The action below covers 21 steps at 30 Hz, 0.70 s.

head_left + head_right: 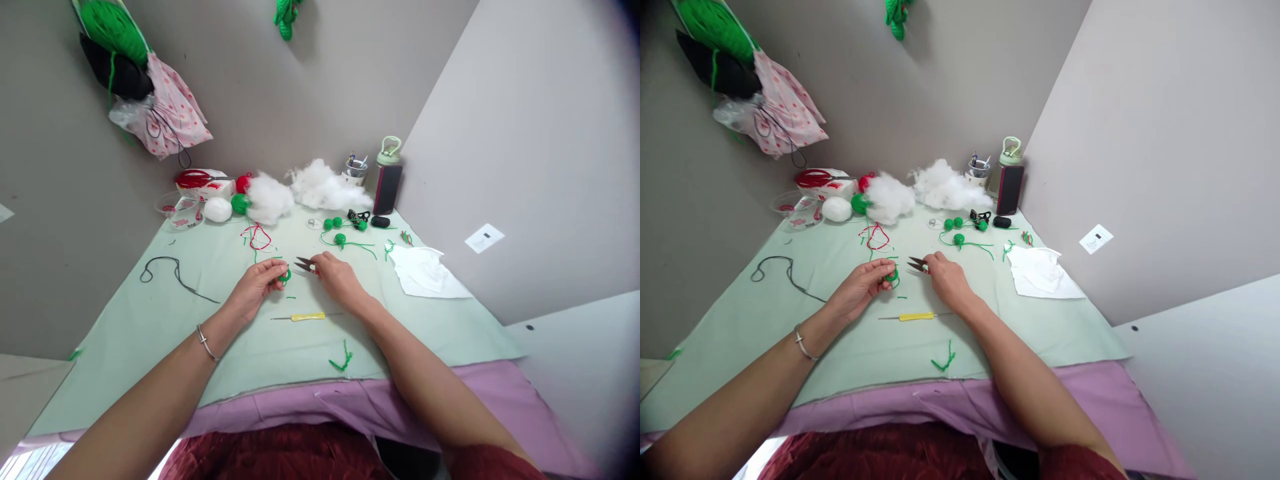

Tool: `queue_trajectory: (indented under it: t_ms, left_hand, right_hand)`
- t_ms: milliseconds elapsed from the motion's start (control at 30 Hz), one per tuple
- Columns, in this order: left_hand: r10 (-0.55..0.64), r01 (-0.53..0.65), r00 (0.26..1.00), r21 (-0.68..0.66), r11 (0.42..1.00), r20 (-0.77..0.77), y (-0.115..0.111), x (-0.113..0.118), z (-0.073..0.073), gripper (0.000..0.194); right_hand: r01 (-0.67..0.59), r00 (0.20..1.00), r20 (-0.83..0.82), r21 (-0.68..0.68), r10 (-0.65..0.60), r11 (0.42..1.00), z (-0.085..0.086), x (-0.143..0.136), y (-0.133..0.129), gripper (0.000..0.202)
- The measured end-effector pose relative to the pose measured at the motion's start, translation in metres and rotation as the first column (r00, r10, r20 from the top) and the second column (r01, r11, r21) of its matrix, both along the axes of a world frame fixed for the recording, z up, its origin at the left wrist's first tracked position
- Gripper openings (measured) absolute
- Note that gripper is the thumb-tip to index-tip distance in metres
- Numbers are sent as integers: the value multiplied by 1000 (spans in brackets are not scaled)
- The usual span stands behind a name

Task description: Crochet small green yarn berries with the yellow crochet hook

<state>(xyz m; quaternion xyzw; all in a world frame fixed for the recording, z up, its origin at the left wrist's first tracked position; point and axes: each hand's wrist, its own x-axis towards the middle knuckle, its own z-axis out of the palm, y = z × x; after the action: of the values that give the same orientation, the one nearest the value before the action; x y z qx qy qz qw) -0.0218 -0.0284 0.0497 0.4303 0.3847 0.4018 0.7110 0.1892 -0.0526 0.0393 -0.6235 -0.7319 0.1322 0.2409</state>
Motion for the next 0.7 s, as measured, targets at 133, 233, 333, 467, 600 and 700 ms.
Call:
queue_trajectory:
  t_ms: [133, 233, 333, 467, 600, 700]
  left_hand:
    - [3, -3, 1000, -9, 1000, 15, 1, 0, -2, 31]
    - [4, -4, 1000, -7, 1000, 23, 1, 0, -3, 31]
    - [5, -5, 1000, 0, 1000, 29, 1, 0, -4, 29]
    - [-2, 2, 999, 6, 1000, 32, 0, 0, -3, 28]
    - [-19, 19, 999, 13, 1000, 26, -1, 0, -4, 25]
    - [-22, 21, 1000, 17, 1000, 15, -1, 1, -4, 24]
  right_hand:
    - [-34, 974, -224, -4, 32, 999, 10, -3, -4, 37]
    - [-114, 933, -346, -21, 100, 993, 18, -8, -8, 37]
    - [-167, 905, -404, -46, 134, 985, 21, -13, -12, 34]
    - [-204, 890, -428, -72, 154, 976, 20, -16, -14, 32]
    - [-222, 879, -448, -81, 164, 972, 20, -17, -14, 33]
    - [-234, 869, -466, -87, 168, 968, 21, -17, -15, 35]
